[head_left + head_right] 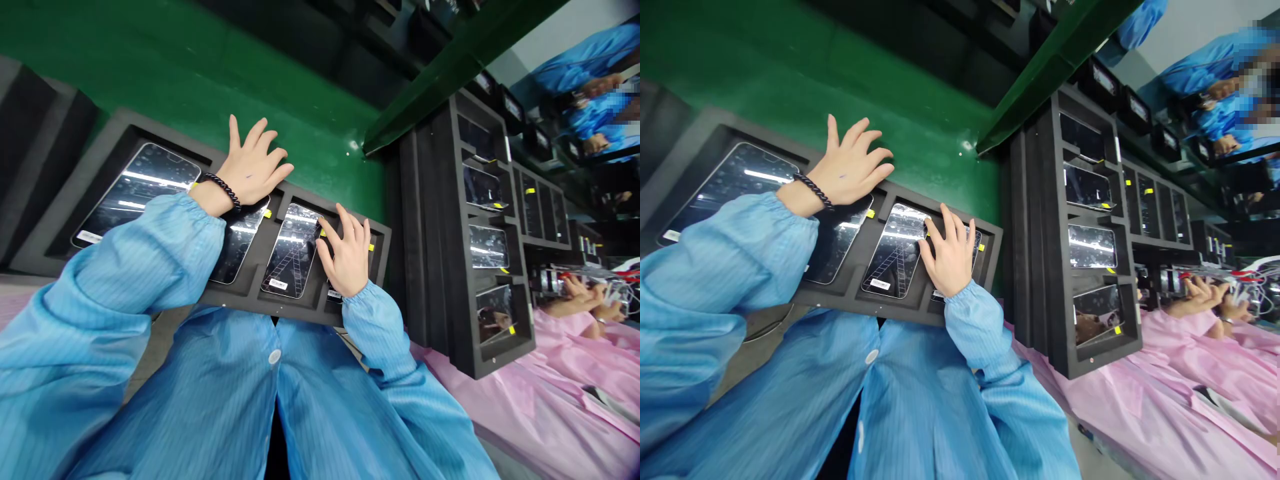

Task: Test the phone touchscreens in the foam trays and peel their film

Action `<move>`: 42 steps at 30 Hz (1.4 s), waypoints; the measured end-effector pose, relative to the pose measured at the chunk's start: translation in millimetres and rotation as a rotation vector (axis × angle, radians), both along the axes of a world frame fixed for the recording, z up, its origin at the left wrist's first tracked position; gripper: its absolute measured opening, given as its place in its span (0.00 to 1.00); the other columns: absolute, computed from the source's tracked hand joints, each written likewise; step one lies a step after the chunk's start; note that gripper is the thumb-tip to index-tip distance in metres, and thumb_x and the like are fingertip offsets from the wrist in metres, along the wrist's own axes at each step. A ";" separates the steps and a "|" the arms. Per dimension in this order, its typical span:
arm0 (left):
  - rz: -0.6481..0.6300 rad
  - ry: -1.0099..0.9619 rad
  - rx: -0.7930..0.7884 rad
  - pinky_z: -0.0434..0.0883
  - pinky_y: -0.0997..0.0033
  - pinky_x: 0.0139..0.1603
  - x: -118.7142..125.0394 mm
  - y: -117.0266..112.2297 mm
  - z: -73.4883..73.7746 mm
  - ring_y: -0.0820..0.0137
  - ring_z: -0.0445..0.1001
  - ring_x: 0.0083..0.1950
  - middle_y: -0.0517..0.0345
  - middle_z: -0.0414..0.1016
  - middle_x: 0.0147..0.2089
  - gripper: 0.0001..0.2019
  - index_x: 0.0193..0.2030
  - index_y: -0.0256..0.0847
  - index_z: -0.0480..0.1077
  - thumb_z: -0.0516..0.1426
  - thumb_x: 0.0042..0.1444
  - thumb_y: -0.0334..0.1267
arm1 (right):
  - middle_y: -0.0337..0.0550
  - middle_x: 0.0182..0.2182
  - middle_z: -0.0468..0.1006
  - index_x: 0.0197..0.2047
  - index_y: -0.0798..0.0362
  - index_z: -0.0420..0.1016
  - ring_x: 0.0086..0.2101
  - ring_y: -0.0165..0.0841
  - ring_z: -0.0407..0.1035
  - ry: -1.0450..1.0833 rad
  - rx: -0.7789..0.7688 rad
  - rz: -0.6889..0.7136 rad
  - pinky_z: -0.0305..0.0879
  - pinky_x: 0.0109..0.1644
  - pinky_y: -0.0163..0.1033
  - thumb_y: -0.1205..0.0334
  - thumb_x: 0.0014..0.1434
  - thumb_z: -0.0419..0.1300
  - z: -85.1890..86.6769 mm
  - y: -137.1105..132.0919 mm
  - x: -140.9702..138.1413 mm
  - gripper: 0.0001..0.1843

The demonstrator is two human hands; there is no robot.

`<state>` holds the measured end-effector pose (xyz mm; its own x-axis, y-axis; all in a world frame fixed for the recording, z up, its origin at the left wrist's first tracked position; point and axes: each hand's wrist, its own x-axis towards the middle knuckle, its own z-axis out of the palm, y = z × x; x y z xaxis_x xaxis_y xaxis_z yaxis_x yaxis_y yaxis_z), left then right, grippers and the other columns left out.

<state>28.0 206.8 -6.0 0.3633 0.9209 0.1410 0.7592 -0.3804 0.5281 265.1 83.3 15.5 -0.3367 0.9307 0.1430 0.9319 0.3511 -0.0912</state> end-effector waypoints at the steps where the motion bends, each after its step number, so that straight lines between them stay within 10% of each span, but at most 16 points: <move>1: 0.000 0.001 -0.003 0.26 0.24 0.74 0.0 0.2 -0.4 0.43 0.41 0.79 0.47 0.60 0.72 0.31 0.59 0.47 0.72 0.36 0.67 0.56 | 0.53 0.70 0.63 0.62 0.49 0.73 0.66 0.47 0.58 0.002 0.017 0.014 0.47 0.73 0.66 0.54 0.72 0.50 0.1 -0.8 0.0 0.21; 23: -0.033 -0.088 -0.059 0.12 0.29 0.70 -1.3 7.4 -10.2 0.47 0.34 0.78 0.65 0.55 0.75 0.33 0.65 0.55 0.67 0.36 0.64 0.63 | 0.52 0.71 0.62 0.61 0.47 0.75 0.66 0.45 0.58 0.009 -0.086 0.126 0.44 0.75 0.63 0.51 0.73 0.50 10.2 -27.7 -9.0 0.21; 42: -0.009 -0.046 -0.016 0.21 0.26 0.74 -3.0 5.5 -8.9 0.51 0.37 0.79 0.58 0.60 0.72 0.30 0.56 0.54 0.73 0.37 0.65 0.61 | 0.52 0.70 0.63 0.60 0.47 0.76 0.66 0.42 0.59 0.053 -0.145 0.247 0.42 0.75 0.61 0.51 0.73 0.49 17.1 -53.6 -21.8 0.21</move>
<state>25.0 212.2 -14.9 0.3653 0.9199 0.1426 0.7306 -0.3782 0.5685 243.3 29.6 32.6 -0.5509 0.8337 0.0380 0.8127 0.5462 -0.2030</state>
